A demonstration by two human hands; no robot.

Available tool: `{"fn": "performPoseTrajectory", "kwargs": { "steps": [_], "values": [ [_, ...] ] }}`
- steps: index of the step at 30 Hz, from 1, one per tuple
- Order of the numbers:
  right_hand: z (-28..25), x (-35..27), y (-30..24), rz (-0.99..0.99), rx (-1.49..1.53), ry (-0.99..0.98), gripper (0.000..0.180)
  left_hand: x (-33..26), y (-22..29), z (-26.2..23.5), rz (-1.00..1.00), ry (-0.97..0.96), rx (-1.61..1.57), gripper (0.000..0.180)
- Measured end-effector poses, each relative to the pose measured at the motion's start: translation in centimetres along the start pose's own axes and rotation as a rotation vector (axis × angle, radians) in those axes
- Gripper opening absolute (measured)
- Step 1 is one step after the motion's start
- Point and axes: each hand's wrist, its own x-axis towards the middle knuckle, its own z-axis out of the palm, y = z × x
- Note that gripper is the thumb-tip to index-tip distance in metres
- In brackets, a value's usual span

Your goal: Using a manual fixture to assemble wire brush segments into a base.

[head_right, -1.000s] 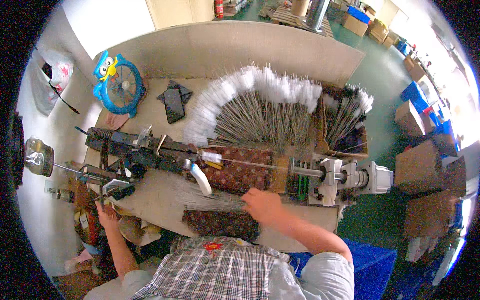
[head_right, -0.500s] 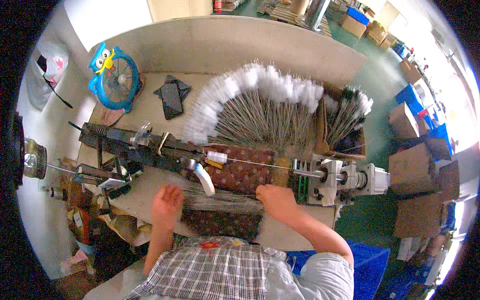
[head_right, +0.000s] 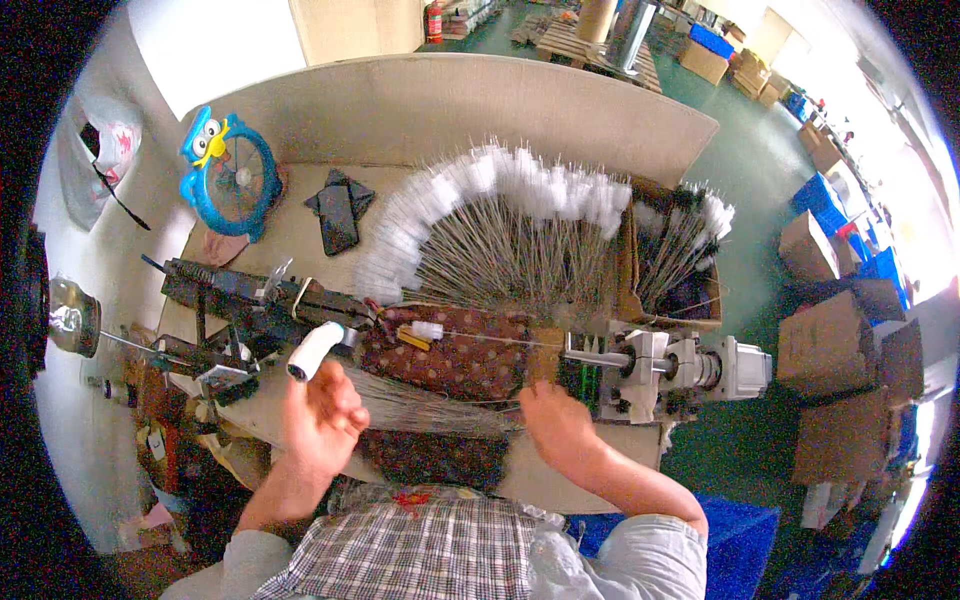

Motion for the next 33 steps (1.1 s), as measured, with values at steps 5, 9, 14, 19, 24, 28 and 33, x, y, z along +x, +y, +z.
{"fn": "performPoseTrajectory", "kwargs": {
  "steps": [5,9,14,19,24,28,33],
  "values": [
    [-7.6,-4.1,3.1,0.152,-0.147,0.401,0.012,-0.5,-1.6,1.6,-0.223,-0.179,0.419,0.034],
    [-12.6,-3.5,3.4,0.309,0.196,0.787,0.02,2.9,-4.6,4.7,0.035,-0.527,0.969,0.015],
    [-8.3,0.8,4.8,-0.059,0.214,0.686,0.013,10.6,-11.7,7.1,0.899,-0.501,1.731,0.017],
    [-6.3,3.4,5.1,0.108,0.35,0.616,0.008,13.2,-13.0,7.5,0.87,-0.648,1.984,0.009],
    [-5.0,4.0,6.1,-0.085,0.277,0.397,0.015,17.3,-10.7,5.8,1.137,-0.448,2.469,0.018],
    [-6.8,5.2,4.4,-0.177,0.3,0.281,0.014,12.6,-7.3,3.1,1.086,-0.496,2.049,0.043],
    [-5.7,11.2,-1.6,-0.52,0.393,0.449,0.01,5.2,-4.8,-1.6,0.932,-0.419,1.871,0.023]
  ]
}}
